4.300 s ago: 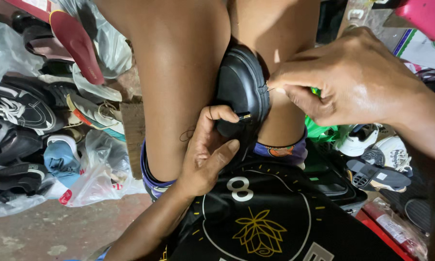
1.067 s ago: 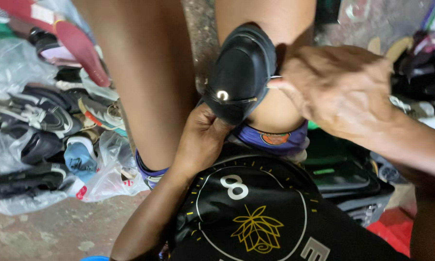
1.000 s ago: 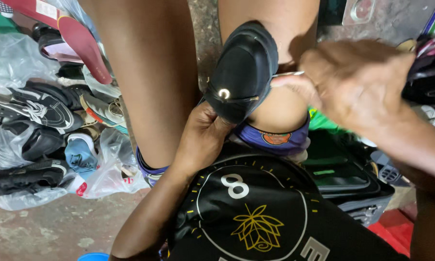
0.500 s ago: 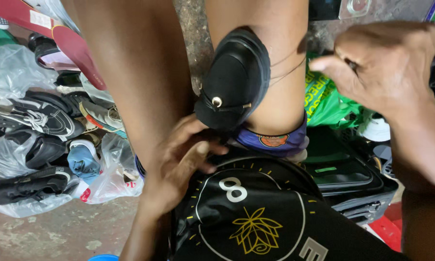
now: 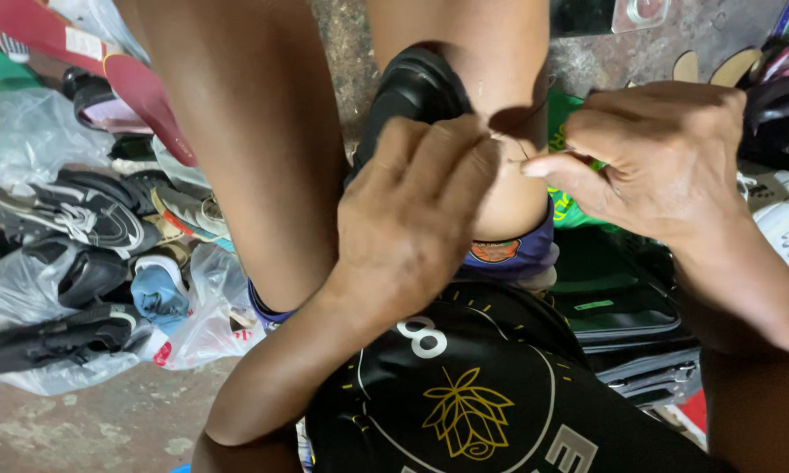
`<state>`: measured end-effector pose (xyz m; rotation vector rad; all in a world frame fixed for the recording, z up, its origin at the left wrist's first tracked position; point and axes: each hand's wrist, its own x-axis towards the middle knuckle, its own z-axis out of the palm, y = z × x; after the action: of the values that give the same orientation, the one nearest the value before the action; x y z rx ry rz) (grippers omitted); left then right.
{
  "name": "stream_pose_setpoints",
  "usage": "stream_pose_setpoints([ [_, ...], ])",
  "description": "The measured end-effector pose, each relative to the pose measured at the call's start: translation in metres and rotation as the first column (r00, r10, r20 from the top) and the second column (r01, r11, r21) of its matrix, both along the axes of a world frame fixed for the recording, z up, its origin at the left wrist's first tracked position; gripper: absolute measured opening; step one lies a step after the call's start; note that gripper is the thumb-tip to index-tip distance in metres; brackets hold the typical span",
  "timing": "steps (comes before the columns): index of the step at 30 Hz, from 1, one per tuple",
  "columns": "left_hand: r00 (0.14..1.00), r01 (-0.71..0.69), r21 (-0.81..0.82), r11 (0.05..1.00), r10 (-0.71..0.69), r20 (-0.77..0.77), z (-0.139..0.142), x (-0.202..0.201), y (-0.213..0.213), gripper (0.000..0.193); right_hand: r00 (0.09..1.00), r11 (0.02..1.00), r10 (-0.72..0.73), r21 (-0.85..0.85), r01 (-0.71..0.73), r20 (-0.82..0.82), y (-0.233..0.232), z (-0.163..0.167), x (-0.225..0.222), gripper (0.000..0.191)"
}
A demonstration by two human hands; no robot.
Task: The person hand-stitches a black shoe, pulling a needle and thread through the edge where the upper meets the sole while holding the shoe on their lap. They repeatedly pass the needle through the shoe, pull the thread taut, and reposition the shoe to continue stitching along the edge.
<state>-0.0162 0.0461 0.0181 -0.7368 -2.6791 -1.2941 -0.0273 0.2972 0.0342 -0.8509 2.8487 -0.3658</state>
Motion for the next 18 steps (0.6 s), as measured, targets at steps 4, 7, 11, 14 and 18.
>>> stream_pose_setpoints([
  [4,0.987,0.027,0.217,0.976,-0.061,0.152,-0.009,-0.007,-0.003,0.023,0.981,0.971,0.183,-0.169,-0.17,0.064,-0.012,-0.016,-0.016,0.048],
  [7,0.972,-0.041,0.36,0.932,-0.047,0.232,-0.005,-0.008,-0.004,0.019,0.984,0.836,0.073,-0.528,-0.15,-0.163,-0.025,-0.028,-0.014,0.055],
  [11,0.892,-0.197,0.586,0.786,-0.105,0.44,0.008,-0.008,-0.016,0.031,0.995,0.875,-0.016,-0.479,0.06,0.096,-0.031,-0.027,-0.004,0.018],
  [14,0.709,-0.289,0.756,0.587,-0.4,0.581,0.01,-0.01,-0.025,0.047,0.931,0.79,-0.027,-0.563,0.243,0.363,-0.024,-0.016,0.0,0.007],
  [18,0.758,-0.048,0.695,0.718,-0.426,0.493,0.007,-0.012,-0.024,0.052,0.791,0.599,-0.055,-0.614,0.515,0.609,-0.012,0.006,0.005,0.008],
])
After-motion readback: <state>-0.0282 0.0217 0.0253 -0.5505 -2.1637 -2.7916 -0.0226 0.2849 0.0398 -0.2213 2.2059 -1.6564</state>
